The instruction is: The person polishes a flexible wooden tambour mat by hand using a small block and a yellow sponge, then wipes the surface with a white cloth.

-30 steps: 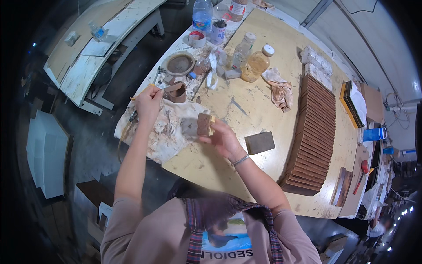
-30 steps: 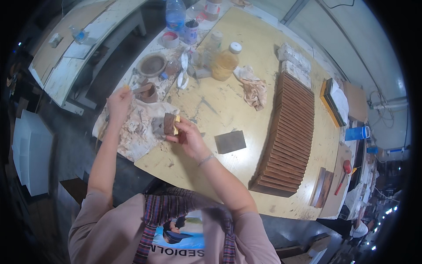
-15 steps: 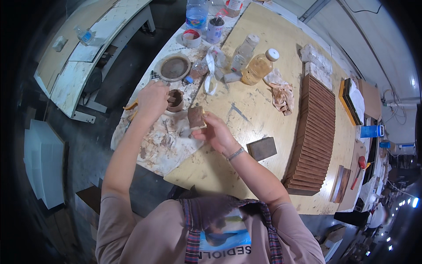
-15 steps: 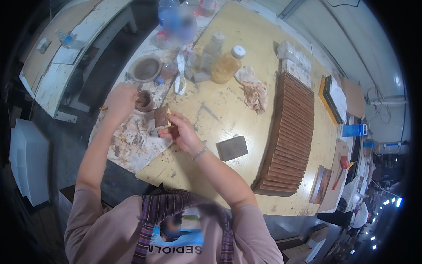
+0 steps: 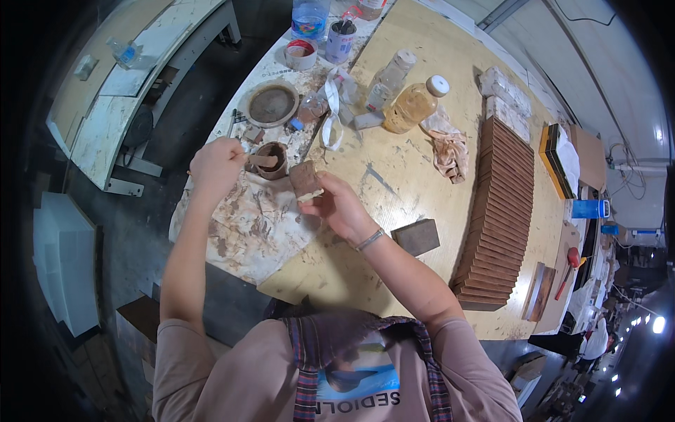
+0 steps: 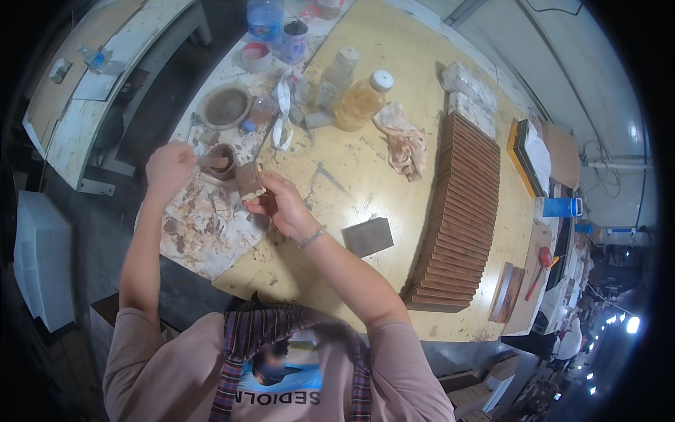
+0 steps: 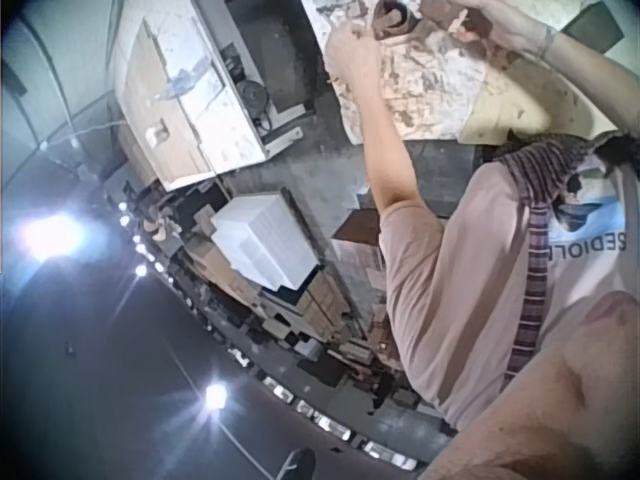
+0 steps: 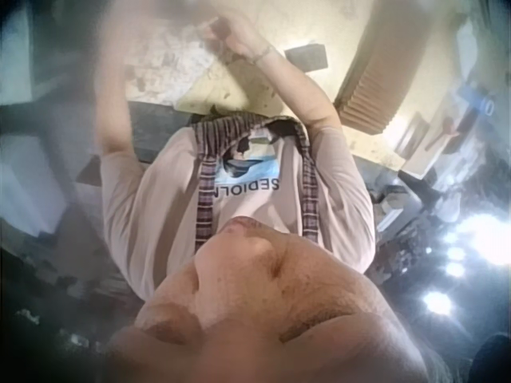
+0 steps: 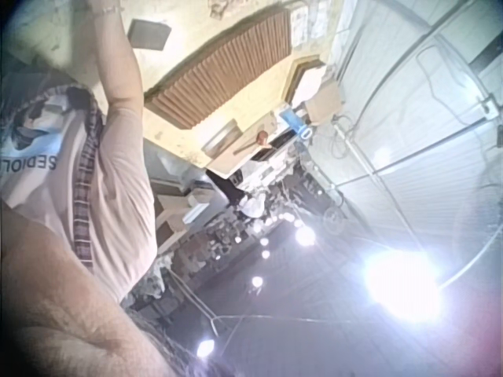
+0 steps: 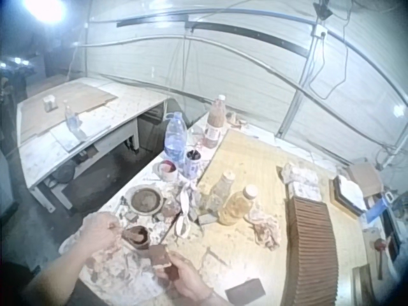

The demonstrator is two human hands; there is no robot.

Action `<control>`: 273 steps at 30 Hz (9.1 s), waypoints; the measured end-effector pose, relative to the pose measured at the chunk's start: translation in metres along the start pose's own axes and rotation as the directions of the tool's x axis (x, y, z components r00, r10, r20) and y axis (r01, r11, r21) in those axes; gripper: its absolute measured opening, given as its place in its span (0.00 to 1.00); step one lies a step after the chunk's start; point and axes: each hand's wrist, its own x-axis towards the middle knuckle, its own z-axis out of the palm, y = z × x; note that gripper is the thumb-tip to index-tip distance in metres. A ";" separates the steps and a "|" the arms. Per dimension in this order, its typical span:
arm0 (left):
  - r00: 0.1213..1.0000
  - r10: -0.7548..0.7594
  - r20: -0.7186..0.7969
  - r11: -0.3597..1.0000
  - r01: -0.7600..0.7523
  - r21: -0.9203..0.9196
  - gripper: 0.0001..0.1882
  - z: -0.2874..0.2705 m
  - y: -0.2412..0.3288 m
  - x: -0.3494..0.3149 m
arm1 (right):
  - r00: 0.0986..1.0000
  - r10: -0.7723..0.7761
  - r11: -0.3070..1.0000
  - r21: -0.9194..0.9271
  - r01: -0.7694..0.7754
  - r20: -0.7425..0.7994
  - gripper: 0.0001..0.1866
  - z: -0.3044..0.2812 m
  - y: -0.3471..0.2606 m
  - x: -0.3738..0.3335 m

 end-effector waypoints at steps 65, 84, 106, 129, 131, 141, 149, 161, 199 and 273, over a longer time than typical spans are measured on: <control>0.969 -0.180 -0.169 0.655 -0.011 -0.756 0.04 0.084 0.009 -0.088 | 0.993 -0.108 0.994 0.029 0.109 -0.054 0.12 0.037 0.002 0.005; 0.953 -0.208 -0.219 0.641 -0.036 -0.766 0.04 0.088 0.003 -0.095 | 0.998 -0.066 0.998 0.020 0.066 0.011 0.14 0.024 0.001 0.006; 0.952 -0.199 -0.234 0.785 0.012 -0.619 0.05 0.091 -0.011 -0.063 | 0.997 -0.060 0.998 -0.018 0.061 0.043 0.20 0.026 0.003 -0.008; 0.885 -0.004 0.466 -0.146 0.461 -0.876 0.13 0.067 0.032 -0.138 | 0.955 -0.167 0.982 -0.045 0.183 0.243 0.32 0.001 0.024 -0.038; 0.849 0.140 0.510 -0.350 0.524 -0.777 0.15 0.066 0.036 -0.147 | 0.949 -0.131 0.989 -0.024 0.144 0.287 0.32 0.003 0.027 -0.047; 0.779 0.424 0.462 -0.485 0.626 -0.610 0.21 0.107 0.063 -0.175 | 0.946 -0.177 0.981 0.130 0.147 0.270 0.37 -0.019 0.024 -0.109; 0.797 0.142 0.587 0.240 0.548 -0.801 0.06 0.161 0.147 -0.213 | 0.931 -0.361 0.929 0.065 0.364 -0.058 0.24 -0.083 -0.013 -0.228; 0.780 0.594 0.196 0.802 -0.556 -0.217 0.46 0.285 0.299 -0.300 | 0.210 -0.961 0.171 -0.983 -0.063 -0.180 0.19 -0.265 -0.024 -0.398; 0.721 0.619 0.312 0.768 -0.638 -0.051 0.41 0.288 0.299 -0.299 | 0.228 -0.925 -0.364 -0.879 -0.309 0.303 0.14 -0.257 -0.011 -0.359; 0.720 0.607 0.337 0.779 -0.624 -0.069 0.42 0.286 0.304 -0.299 | 0.345 -0.890 -0.389 -0.891 -0.235 0.298 0.18 -0.277 -0.014 -0.386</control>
